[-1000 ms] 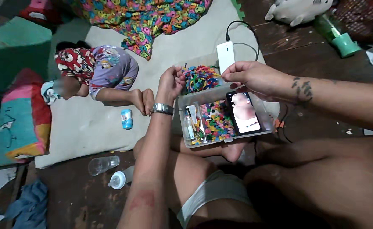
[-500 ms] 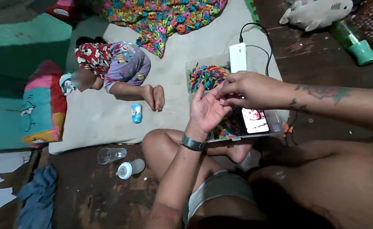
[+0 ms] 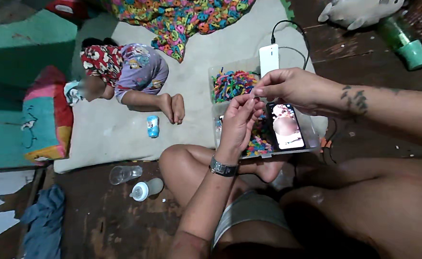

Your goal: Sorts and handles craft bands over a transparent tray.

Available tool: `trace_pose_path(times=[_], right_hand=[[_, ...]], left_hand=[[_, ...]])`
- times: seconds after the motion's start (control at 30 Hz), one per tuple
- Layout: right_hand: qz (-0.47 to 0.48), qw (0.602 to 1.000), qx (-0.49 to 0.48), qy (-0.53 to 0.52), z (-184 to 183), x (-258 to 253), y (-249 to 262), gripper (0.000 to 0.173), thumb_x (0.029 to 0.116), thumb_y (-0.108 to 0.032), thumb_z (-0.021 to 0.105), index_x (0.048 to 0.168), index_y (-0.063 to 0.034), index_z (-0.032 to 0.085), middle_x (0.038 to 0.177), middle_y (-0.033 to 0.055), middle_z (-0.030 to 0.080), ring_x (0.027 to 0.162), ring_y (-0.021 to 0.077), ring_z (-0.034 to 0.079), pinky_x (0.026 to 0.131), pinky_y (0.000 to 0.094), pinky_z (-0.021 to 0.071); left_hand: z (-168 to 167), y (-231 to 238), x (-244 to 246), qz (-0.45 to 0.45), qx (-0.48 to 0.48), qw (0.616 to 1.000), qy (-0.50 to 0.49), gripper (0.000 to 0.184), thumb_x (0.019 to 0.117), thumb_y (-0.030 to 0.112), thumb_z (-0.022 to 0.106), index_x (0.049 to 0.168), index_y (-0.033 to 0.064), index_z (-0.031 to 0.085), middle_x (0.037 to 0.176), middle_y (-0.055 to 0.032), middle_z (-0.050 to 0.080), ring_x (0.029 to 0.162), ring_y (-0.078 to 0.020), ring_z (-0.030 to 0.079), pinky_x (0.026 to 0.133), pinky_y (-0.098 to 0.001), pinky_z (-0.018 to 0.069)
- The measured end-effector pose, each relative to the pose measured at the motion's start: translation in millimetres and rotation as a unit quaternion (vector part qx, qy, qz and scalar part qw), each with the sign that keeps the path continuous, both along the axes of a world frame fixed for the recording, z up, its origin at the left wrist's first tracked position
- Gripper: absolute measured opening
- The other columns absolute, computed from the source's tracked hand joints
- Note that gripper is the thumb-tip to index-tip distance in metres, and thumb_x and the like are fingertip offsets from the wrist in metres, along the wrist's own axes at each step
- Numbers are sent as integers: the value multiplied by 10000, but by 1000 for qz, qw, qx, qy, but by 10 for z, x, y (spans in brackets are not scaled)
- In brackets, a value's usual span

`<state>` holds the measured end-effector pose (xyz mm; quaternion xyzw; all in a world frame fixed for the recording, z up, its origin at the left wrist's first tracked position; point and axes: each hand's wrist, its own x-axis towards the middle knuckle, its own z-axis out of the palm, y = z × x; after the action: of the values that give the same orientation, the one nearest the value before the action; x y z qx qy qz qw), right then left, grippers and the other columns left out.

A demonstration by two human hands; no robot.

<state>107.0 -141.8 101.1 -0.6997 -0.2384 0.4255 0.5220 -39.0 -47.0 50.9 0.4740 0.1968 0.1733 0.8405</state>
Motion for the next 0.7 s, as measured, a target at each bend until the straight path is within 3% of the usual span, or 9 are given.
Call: trace_pose_path(times=[0.17,0.33,0.53,0.7], right_hand=[[28,1000,7,0,-4,-11,8,53,1002,-106,641,959,-80,659,860,17,654,749,96,611,699,254,517],[55,996,11,-64,-42,-53,13,50,978,-85,676,949,-57,647,892,53,643,785,115,627,744,290,537],[111,986,0,-126,-10,-34,-20,126,1023,-189,632,961,-89,676,837,1,634,745,72,583,701,271,483],[127,984,-9,-128,0,-42,-2,132,1041,-168,597,948,-86,643,828,5,622,741,71,580,697,271,479]], left_hand=[[4,-6,57,38,37,998,-16,77,1052,178,558,1071,205,627,985,28,668,798,-24,645,711,-171,552],[14,-13,16,35,63,997,-7,70,1055,182,555,1079,219,609,981,36,653,794,-23,642,702,-170,551],[-47,97,-66,18,297,954,27,92,1076,203,506,1143,167,559,964,4,611,746,-53,618,671,-214,552],[-46,94,-51,-1,279,960,26,103,1088,189,464,1144,144,537,1014,-20,596,794,-78,648,706,-255,590]])
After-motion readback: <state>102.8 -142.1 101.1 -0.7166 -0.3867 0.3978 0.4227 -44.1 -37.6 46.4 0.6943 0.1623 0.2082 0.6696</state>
